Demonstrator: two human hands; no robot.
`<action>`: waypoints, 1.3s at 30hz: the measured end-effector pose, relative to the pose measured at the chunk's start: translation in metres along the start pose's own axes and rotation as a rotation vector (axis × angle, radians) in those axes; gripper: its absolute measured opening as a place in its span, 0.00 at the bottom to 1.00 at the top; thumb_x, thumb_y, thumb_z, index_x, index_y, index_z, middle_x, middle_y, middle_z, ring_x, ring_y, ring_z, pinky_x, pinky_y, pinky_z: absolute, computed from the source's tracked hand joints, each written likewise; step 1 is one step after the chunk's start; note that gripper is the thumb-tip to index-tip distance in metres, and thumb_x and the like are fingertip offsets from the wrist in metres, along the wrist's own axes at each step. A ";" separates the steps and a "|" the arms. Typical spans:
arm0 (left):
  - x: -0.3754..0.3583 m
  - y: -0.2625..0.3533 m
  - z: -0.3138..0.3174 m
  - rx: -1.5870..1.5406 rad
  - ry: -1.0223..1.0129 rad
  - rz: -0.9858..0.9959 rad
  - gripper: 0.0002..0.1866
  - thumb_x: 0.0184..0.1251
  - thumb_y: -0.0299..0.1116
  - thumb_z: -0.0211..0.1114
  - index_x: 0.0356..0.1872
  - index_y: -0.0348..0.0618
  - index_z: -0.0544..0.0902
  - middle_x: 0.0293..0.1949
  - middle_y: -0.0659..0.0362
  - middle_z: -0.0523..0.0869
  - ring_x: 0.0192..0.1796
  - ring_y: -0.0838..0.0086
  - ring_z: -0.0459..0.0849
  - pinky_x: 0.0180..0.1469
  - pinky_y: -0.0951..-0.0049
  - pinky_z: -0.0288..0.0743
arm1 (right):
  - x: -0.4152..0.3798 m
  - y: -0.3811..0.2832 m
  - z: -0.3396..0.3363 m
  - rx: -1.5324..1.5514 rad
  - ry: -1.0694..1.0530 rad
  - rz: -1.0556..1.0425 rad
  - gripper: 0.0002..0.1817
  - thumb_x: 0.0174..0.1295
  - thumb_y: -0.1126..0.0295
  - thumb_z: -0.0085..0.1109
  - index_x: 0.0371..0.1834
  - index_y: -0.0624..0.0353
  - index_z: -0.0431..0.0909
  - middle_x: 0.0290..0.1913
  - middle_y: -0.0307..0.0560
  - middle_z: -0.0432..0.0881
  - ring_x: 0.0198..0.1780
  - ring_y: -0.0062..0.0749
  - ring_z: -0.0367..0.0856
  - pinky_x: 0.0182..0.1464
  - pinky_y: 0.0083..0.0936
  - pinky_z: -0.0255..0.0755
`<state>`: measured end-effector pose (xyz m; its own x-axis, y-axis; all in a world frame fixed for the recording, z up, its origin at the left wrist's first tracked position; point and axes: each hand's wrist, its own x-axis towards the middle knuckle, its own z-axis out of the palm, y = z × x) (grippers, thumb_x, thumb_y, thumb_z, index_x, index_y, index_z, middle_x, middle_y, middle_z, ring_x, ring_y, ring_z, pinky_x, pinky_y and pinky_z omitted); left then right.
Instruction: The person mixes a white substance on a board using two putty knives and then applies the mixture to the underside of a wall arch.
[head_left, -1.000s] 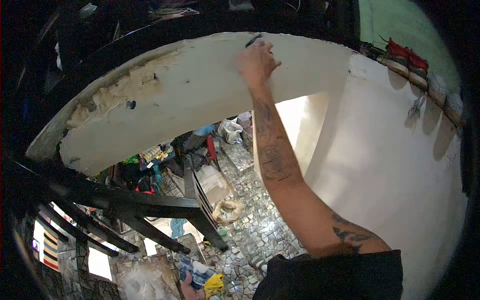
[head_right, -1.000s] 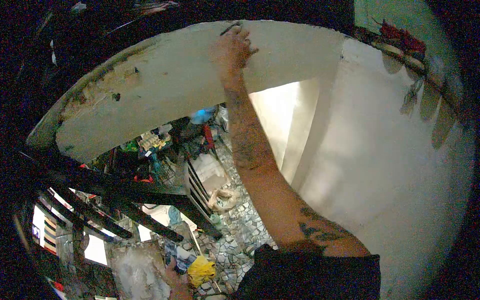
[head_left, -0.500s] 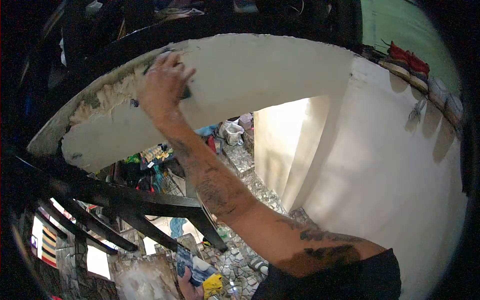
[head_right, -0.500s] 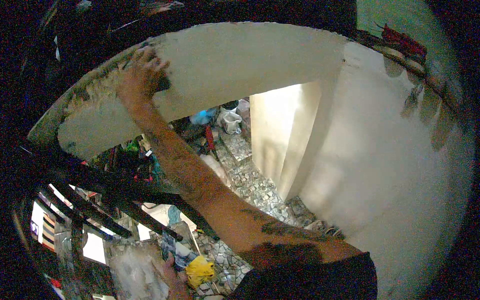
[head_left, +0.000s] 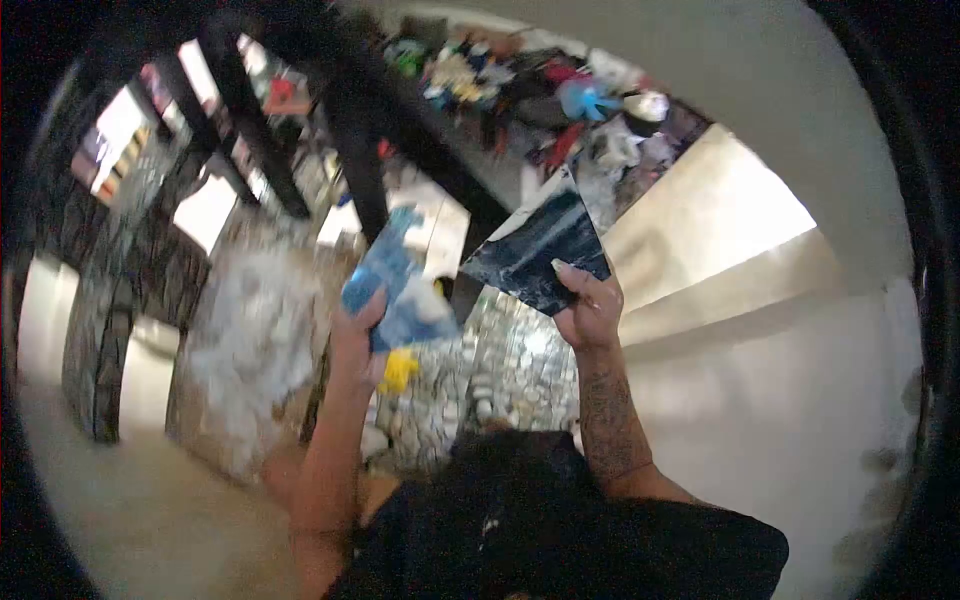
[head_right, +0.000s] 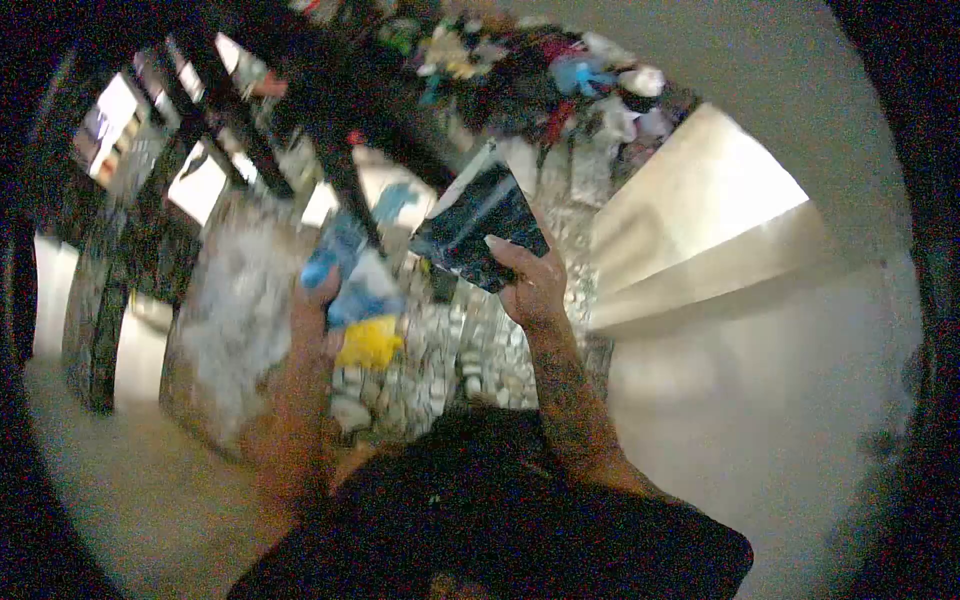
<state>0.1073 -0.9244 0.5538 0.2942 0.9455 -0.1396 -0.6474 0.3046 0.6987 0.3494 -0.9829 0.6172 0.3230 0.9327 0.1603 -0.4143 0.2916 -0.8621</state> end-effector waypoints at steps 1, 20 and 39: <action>0.002 -0.002 0.006 0.053 0.008 0.042 0.19 0.59 0.26 0.64 0.51 0.34 0.72 0.44 0.54 0.81 0.41 0.69 0.83 0.44 0.69 0.80 | -0.009 0.013 0.003 0.146 0.017 0.055 0.28 0.50 0.82 0.52 0.59 0.70 0.65 0.50 0.54 0.78 0.51 0.43 0.78 0.58 0.38 0.71; 0.020 -0.015 -0.020 0.461 0.326 0.287 0.15 0.59 0.28 0.64 0.45 0.32 0.76 0.38 0.55 0.82 0.37 0.71 0.79 0.42 0.71 0.73 | -0.009 0.044 0.036 -1.176 -0.711 -0.295 0.38 0.39 0.92 0.44 0.60 0.54 0.67 0.55 0.53 0.69 0.60 0.47 0.67 0.62 0.35 0.62; 0.008 -0.005 -0.037 0.300 0.180 -0.042 0.23 0.62 0.32 0.60 0.56 0.31 0.68 0.47 0.49 0.77 0.41 0.61 0.80 0.42 0.63 0.77 | -0.021 -0.255 -0.162 -0.230 0.642 -0.639 0.18 0.49 0.76 0.57 0.46 0.66 0.74 0.41 0.50 0.80 0.41 0.39 0.80 0.45 0.30 0.77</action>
<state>0.0865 -0.9142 0.5233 0.1698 0.9463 -0.2753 -0.3946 0.3212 0.8609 0.5858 -1.1108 0.7559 0.8681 0.2943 0.3998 0.1604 0.5959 -0.7868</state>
